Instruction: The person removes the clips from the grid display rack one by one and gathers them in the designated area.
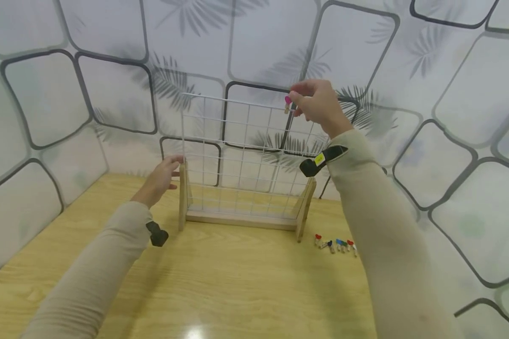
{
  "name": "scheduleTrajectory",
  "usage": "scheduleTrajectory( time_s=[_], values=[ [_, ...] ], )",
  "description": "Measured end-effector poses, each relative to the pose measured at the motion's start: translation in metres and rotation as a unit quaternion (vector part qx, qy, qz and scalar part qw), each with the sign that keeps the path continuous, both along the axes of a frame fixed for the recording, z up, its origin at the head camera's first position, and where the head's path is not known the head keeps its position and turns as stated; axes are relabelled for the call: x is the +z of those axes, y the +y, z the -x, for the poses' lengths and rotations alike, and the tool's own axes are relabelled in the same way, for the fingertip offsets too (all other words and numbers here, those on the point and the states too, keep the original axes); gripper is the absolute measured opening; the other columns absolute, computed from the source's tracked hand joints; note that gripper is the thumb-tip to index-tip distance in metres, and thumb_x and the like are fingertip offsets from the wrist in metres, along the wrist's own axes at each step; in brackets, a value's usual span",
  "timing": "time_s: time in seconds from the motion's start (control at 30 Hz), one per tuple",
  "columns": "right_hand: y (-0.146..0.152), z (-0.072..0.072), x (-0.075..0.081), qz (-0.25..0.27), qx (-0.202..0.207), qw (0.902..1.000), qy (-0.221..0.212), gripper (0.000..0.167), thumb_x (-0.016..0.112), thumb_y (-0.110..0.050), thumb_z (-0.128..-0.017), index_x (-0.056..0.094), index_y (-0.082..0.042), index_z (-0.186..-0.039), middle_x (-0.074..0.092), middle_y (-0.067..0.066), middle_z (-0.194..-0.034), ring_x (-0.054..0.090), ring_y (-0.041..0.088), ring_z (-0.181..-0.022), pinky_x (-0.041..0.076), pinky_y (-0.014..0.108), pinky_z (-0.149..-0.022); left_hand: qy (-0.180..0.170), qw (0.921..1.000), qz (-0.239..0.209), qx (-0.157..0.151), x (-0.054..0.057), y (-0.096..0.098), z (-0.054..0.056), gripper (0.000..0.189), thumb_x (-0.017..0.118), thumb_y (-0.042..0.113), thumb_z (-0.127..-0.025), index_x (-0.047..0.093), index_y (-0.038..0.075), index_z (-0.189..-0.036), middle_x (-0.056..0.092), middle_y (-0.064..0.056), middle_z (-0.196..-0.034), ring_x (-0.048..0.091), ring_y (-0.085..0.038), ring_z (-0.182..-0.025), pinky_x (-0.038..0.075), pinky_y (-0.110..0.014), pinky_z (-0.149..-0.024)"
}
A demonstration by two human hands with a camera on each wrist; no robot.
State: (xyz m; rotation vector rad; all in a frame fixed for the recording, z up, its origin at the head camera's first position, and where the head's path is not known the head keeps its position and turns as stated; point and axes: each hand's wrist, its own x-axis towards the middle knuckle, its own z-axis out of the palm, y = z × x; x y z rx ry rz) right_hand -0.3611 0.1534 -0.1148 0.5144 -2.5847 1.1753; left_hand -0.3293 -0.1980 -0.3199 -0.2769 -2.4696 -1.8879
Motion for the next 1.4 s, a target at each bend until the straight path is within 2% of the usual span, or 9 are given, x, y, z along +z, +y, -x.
scheduleTrajectory(
  time_s=[0.17, 0.33, 0.43, 0.53, 0.63, 0.73, 1.0, 1.13, 1.4],
  values=[
    [-0.008, 0.003, 0.006, -0.142, -0.03, 0.9894, 0.011, 0.033, 0.054, -0.023, -0.099, 0.064, -0.006, -0.125, 0.066, 0.009, -0.117, 0.067, 0.012, -0.07, 0.046, 0.027, -0.07, 0.004, 1.0, 0.001, 0.003, -0.001, 0.0, -0.001, 0.052, 0.019, 0.028, -0.108, 0.023, 0.001, -0.151, 0.023, -0.021, -0.154, 0.029, -0.043, -0.136, 0.037, -0.054, -0.096],
    [-0.012, 0.003, 0.003, -0.163, -0.062, 0.9839, 0.037, 0.022, 0.056, -0.02, -0.099, 0.064, -0.006, -0.114, 0.068, 0.007, -0.112, 0.067, 0.016, -0.073, 0.046, 0.031, -0.083, 0.006, 1.0, 0.002, 0.002, 0.0, 0.0, -0.001, 0.051, 0.019, 0.028, -0.108, 0.023, 0.0, -0.151, 0.023, -0.021, -0.154, 0.029, -0.043, -0.135, 0.037, -0.054, -0.095],
    [-0.011, 0.0, 0.001, -0.138, -0.074, 0.9857, 0.064, 0.02, 0.056, -0.02, -0.1, 0.065, -0.007, -0.112, 0.068, 0.006, -0.112, 0.066, 0.014, -0.072, 0.047, 0.03, -0.082, 0.009, 0.9999, 0.005, 0.001, 0.0, 0.0, -0.001, 0.052, 0.019, 0.028, -0.108, 0.023, 0.0, -0.151, 0.023, -0.021, -0.154, 0.029, -0.043, -0.135, 0.037, -0.056, -0.096],
    [-0.005, -0.005, -0.001, -0.05, -0.049, 0.9949, 0.073, 0.019, 0.057, -0.018, -0.099, 0.065, -0.005, -0.111, 0.068, 0.006, -0.111, 0.065, 0.013, -0.067, 0.05, 0.028, -0.077, 0.008, 0.9999, 0.009, -0.001, -0.002, 0.001, -0.001, 0.052, 0.019, 0.029, -0.108, 0.023, 0.0, -0.151, 0.023, -0.021, -0.154, 0.029, -0.043, -0.135, 0.037, -0.055, -0.096],
    [0.005, -0.014, -0.004, 0.032, 0.001, 0.998, 0.054, 0.017, 0.06, -0.015, -0.097, 0.063, -0.003, -0.108, 0.067, 0.008, -0.106, 0.064, 0.017, -0.065, 0.051, 0.026, -0.062, 0.004, 0.9999, 0.008, -0.004, -0.003, 0.001, 0.0, 0.052, 0.018, 0.029, -0.108, 0.022, 0.001, -0.151, 0.022, -0.021, -0.154, 0.028, -0.042, -0.136, 0.036, -0.055, -0.097],
    [0.018, -0.023, -0.013, 0.041, 0.022, 0.9988, 0.018, 0.019, 0.062, -0.018, -0.096, 0.064, -0.002, -0.107, 0.067, 0.009, -0.103, 0.064, 0.016, -0.067, 0.044, 0.022, -0.052, 0.004, 1.0, 0.008, -0.003, -0.004, 0.0, 0.001, 0.052, 0.018, 0.028, -0.108, 0.023, 0.0, -0.151, 0.023, -0.021, -0.153, 0.029, -0.043, -0.135, 0.036, -0.055, -0.096],
    [0.067, -0.028, -0.067, -0.021, 0.025, 0.9983, -0.048, 0.031, 0.061, -0.027, -0.097, 0.065, -0.002, -0.114, 0.064, 0.015, -0.107, 0.062, 0.018, -0.073, 0.045, 0.026, -0.055, 0.01, 0.9998, 0.014, -0.006, -0.001, -0.002, 0.002, 0.052, 0.019, 0.028, -0.108, 0.022, -0.001, -0.151, 0.022, -0.022, -0.154, 0.028, -0.044, -0.134, 0.036, -0.056, -0.096],
    [0.092, -0.031, -0.102, -0.028, 0.033, 0.9933, -0.107, 0.034, 0.059, -0.029, -0.098, 0.062, -0.001, -0.118, 0.061, 0.014, -0.105, 0.061, 0.021, -0.079, 0.045, 0.03, -0.06, 0.009, 0.9997, 0.019, -0.009, 0.0, -0.001, 0.0, 0.052, 0.018, 0.028, -0.108, 0.02, 0.0, -0.152, 0.02, -0.021, -0.154, 0.027, -0.044, -0.135, 0.035, -0.057, -0.097],
    [0.137, -0.037, -0.178, -0.01, 0.039, 0.9826, -0.182, 0.031, 0.059, -0.022, -0.099, 0.06, 0.004, -0.116, 0.062, 0.009, -0.099, 0.059, 0.018, -0.075, 0.042, 0.028, -0.053, 0.003, 0.9997, 0.022, -0.01, 0.001, 0.0, -0.001, 0.052, 0.017, 0.028, -0.108, 0.018, 0.001, -0.153, 0.019, -0.021, -0.156, 0.026, -0.044, -0.136, 0.035, -0.057, -0.098]
  ],
)
